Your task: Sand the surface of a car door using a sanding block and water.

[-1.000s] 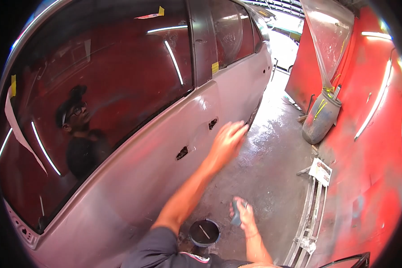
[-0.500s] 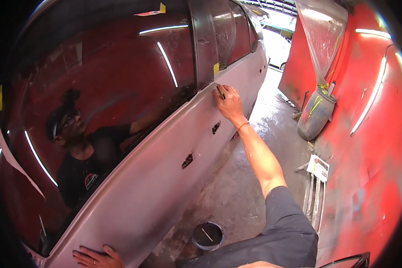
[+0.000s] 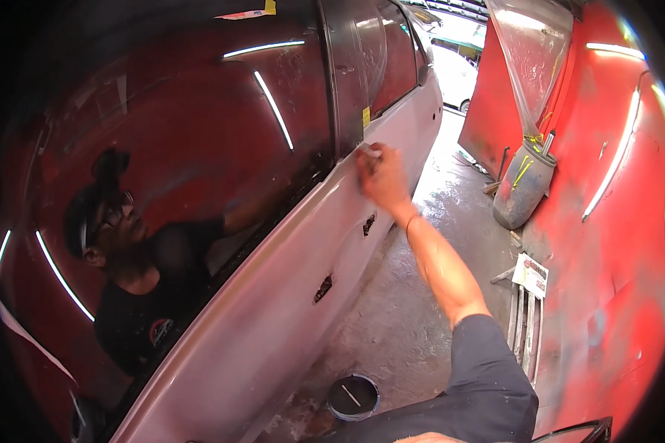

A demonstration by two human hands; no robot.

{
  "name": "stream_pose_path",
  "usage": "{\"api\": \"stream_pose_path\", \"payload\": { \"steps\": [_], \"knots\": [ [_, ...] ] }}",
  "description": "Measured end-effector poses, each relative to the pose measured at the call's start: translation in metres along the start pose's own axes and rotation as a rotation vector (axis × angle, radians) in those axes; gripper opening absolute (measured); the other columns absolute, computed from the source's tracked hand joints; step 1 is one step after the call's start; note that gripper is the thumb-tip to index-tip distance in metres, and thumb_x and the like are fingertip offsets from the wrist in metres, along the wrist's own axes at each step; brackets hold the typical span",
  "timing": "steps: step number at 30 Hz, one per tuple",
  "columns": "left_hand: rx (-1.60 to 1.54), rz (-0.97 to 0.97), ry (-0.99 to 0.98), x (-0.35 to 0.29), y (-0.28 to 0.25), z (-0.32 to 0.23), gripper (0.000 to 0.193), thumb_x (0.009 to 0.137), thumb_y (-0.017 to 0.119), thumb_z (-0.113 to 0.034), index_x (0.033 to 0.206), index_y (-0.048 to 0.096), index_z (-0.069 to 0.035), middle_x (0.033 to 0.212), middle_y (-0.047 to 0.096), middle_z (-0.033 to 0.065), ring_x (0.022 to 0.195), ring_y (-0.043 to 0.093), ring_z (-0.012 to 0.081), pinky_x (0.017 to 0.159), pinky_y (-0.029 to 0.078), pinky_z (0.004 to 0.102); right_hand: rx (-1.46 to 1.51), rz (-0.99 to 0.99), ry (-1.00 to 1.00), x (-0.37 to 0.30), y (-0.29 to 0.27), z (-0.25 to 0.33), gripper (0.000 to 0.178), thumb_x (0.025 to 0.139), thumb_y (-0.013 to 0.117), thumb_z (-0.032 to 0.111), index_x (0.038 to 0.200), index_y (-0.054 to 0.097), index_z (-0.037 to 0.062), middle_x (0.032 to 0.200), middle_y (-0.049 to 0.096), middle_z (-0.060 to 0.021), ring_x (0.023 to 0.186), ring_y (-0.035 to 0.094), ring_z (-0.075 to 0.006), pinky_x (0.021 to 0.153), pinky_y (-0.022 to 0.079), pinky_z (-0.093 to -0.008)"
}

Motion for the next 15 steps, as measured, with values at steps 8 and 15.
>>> {"api": "stream_pose_path", "payload": {
  "steps": [8, 15],
  "knots": [
    [0.057, -0.080, 0.114, 0.010, -0.017, -0.014, 0.050, 0.108, 0.032, -0.038, 0.152, 0.028, -0.013, 0.138, 0.050, 0.0368, 0.131, 0.043, 0.0597, 0.108, 0.032, 0.0717, -0.096, 0.022, 0.153, -0.005, 0.009, -0.032, 0.026, 0.095, 0.059, 0.027, 0.109, 0.076, 0.0126, 0.110, 0.068, -0.0081, 0.106, 0.056, -0.0350, 0.091, 0.047, -0.0453],
    [0.092, 0.003, 0.114, 0.002, -0.006, -0.007, 0.054, 0.108, 0.031, -0.040, 0.152, 0.027, -0.007, 0.141, 0.046, 0.0375, 0.133, 0.042, 0.0584, 0.108, 0.033, 0.0710, -0.233, 0.073, 0.011, -0.020, -0.003, -0.013, 0.031, 0.090, 0.065, 0.021, 0.120, 0.072, 0.0143, 0.121, 0.061, -0.0111, 0.106, 0.056, -0.0346, 0.093, 0.047, -0.0450]
  ]
}}
Point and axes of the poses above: each hand's wrist, its own x-axis towards the middle knuckle, its own y-axis out of the palm, z = x × y, the point moved 9 cm from there along x, towards the middle knuckle
